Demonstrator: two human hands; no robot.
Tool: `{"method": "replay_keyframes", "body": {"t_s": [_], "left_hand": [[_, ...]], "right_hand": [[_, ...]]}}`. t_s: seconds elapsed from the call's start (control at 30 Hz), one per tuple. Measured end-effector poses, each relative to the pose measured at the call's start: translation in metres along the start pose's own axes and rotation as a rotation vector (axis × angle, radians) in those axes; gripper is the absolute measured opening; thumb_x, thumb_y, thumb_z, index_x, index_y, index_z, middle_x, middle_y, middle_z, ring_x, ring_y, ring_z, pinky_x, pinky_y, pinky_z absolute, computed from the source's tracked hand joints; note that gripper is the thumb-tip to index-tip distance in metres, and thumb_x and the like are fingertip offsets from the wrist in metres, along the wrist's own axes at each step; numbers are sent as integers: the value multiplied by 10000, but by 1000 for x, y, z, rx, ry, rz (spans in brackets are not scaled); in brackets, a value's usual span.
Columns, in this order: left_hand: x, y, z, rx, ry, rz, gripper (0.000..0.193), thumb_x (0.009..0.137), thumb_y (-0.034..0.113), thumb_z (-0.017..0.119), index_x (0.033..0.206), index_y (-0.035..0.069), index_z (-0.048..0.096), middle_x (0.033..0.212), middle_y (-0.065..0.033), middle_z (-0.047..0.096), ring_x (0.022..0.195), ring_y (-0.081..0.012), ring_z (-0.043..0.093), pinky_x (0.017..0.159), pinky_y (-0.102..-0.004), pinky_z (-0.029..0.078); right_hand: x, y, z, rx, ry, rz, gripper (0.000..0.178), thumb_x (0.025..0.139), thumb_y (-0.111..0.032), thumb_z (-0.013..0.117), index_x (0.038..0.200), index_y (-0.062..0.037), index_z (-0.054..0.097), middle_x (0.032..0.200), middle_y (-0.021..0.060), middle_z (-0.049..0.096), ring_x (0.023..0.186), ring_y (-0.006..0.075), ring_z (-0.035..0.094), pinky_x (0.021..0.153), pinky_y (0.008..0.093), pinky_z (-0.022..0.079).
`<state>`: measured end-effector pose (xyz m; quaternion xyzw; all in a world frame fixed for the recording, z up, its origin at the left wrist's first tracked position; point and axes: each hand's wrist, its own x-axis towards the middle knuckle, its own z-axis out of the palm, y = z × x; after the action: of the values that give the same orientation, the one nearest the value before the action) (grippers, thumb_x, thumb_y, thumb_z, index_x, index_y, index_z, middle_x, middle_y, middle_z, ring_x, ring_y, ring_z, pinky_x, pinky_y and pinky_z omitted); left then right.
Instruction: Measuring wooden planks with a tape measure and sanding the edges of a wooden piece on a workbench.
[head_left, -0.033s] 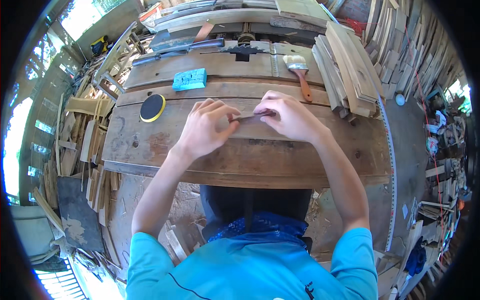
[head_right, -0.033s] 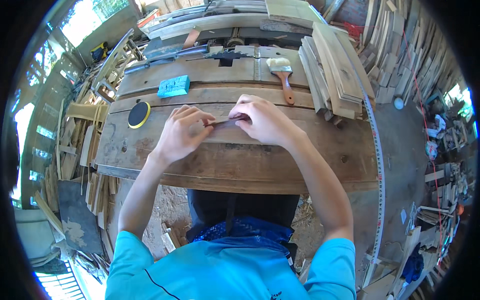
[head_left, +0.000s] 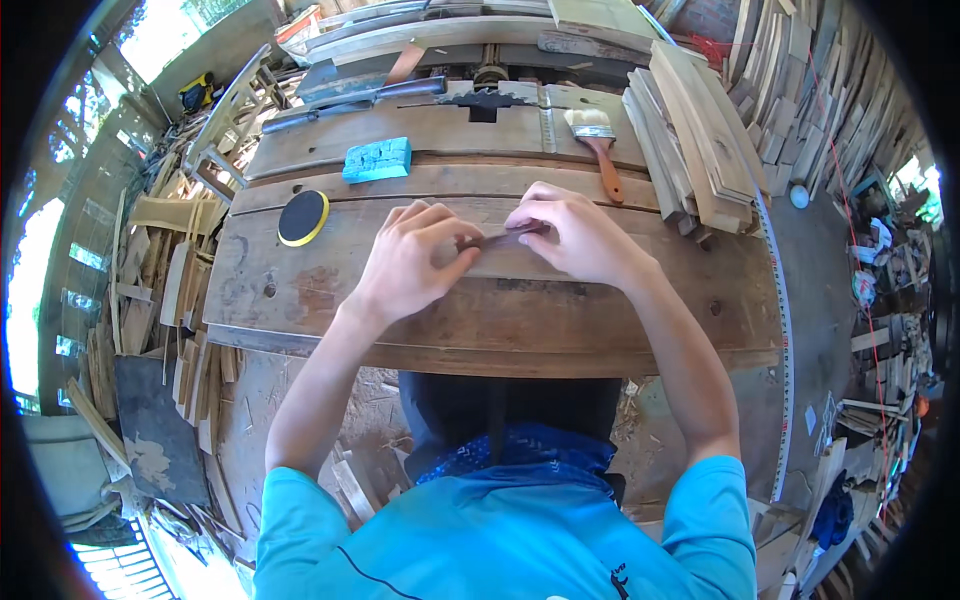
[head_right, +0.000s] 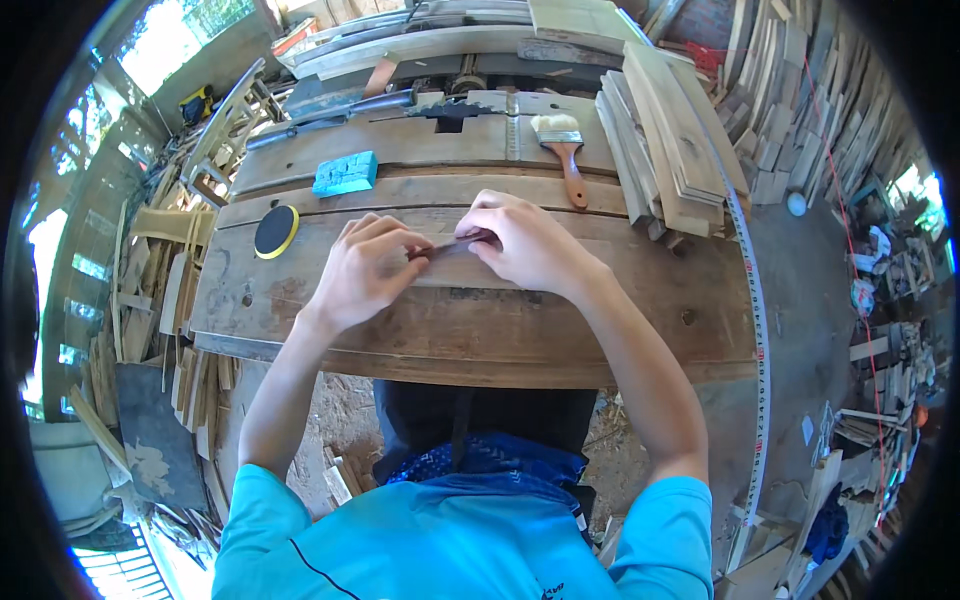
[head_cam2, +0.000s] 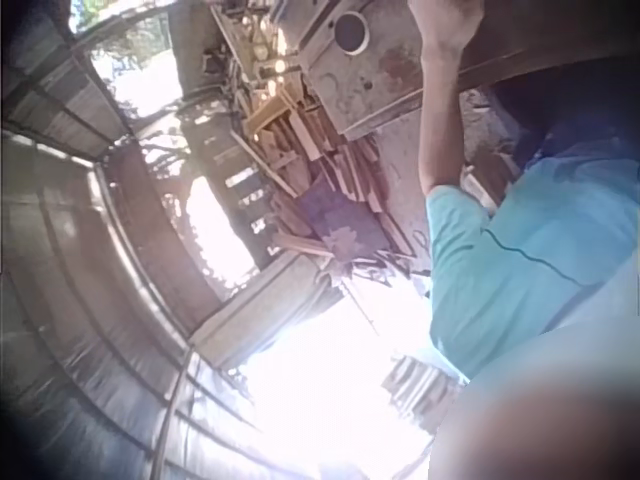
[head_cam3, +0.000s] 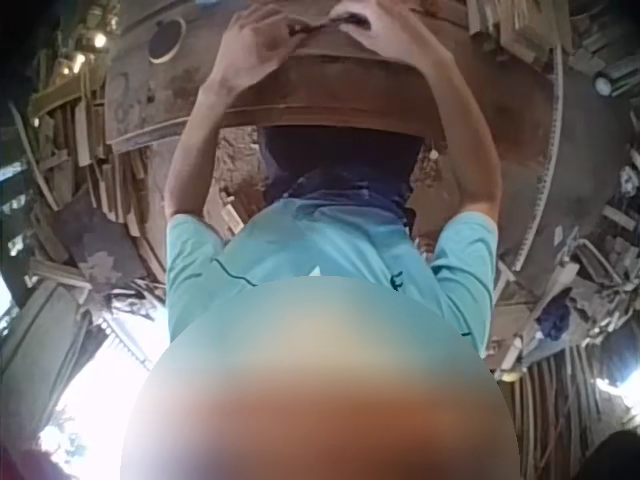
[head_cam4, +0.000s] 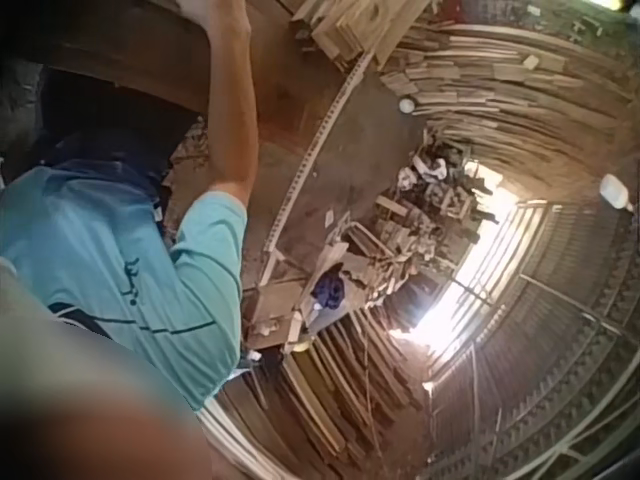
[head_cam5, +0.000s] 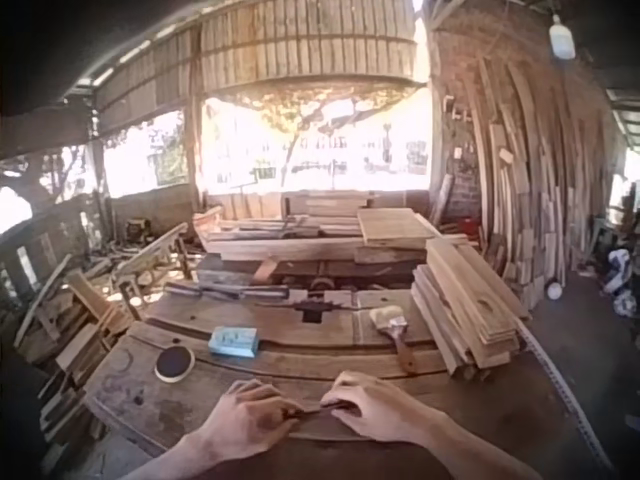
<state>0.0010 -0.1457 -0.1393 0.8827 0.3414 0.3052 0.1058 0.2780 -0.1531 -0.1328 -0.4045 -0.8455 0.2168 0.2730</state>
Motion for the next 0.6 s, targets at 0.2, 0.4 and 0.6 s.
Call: {"method": "replay_keyframes", "body": {"t_s": [0.2,0.4,0.6], "left_hand": [[-17,-12,-7,29,82,-22,218,877,66,845,1092,84,812,1005,-59,758,987,-268,705,922,-406,525],[-54,-23,-33,-179,180,-304,240,931,8,786,1167,44,817,1015,-79,759,917,-219,724,857,-343,563],[-36,-30,-26,-288,273,-345,236,967,15,778,1199,36,815,1025,-81,766,916,-164,684,853,-305,548]], "right_hand": [[-18,-14,-11,-238,27,40,791,929,-289,843,1616,-133,482,1483,192,569,1409,388,558,1215,467,438],[-61,-29,-32,-384,-180,268,813,879,-331,876,1586,-137,524,1356,149,645,1277,350,630,1125,461,501],[-64,-40,-10,-490,22,417,833,867,-334,878,1588,-143,506,1223,132,655,1149,323,675,959,450,580]]}}
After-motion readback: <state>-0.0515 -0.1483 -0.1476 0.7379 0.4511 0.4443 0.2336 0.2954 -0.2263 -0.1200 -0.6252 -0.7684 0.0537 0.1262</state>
